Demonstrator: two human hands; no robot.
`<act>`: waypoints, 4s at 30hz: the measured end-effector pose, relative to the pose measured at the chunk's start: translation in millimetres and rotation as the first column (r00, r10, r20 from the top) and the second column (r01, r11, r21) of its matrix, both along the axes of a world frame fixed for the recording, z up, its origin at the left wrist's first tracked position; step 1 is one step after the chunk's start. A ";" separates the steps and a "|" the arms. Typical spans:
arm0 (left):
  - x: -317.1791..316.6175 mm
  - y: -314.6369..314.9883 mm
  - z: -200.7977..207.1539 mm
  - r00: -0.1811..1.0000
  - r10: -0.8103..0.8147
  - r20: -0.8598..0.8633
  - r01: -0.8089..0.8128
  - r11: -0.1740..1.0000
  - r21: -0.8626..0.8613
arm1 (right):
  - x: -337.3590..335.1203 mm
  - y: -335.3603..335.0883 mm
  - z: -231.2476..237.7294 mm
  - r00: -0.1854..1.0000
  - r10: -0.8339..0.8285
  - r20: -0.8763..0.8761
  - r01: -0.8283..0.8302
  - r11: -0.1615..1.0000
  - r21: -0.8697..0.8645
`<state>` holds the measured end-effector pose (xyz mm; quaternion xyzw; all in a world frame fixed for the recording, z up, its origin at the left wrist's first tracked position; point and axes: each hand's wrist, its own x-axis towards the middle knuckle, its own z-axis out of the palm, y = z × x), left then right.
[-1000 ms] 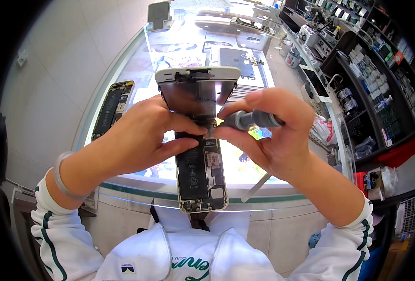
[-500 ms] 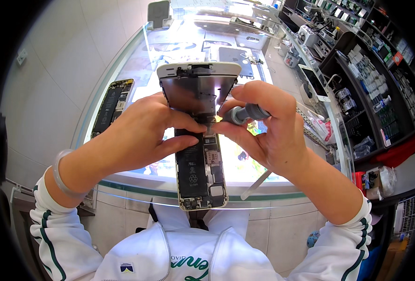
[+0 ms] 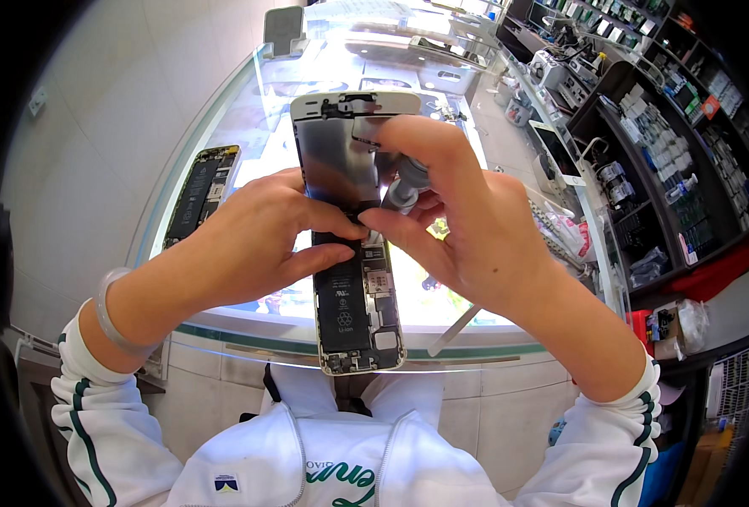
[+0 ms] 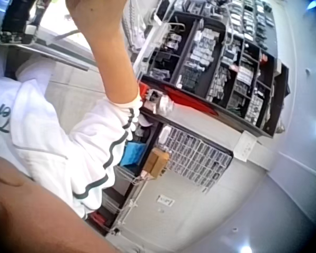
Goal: The person retrieves a smartphone from a shelf and places it on a glass counter. They use a screwdriver to remove screws from the phone's internal frame and carefully pry open the device to separate the screen assembly from the main body.
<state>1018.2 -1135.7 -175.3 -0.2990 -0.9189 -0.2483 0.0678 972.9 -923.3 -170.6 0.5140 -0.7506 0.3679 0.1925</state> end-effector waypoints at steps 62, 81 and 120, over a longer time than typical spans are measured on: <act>-1.1 -1.0 -3.2 1.000 -0.003 0.022 0.002 0.999 0.039 | -3.0 0.3 3.0 0.969 -0.037 -0.245 0.043 0.999 0.018; -0.9 -2.8 -2.5 0.999 -0.043 -0.013 0.044 0.997 0.058 | -44.0 47.0 25.9 0.970 -0.242 0.014 0.234 0.921 -0.310; -11.2 -2.5 -11.6 0.995 -0.094 0.023 0.086 0.968 0.237 | -6.2 11.6 -14.9 0.828 0.261 0.496 -0.036 0.908 -0.418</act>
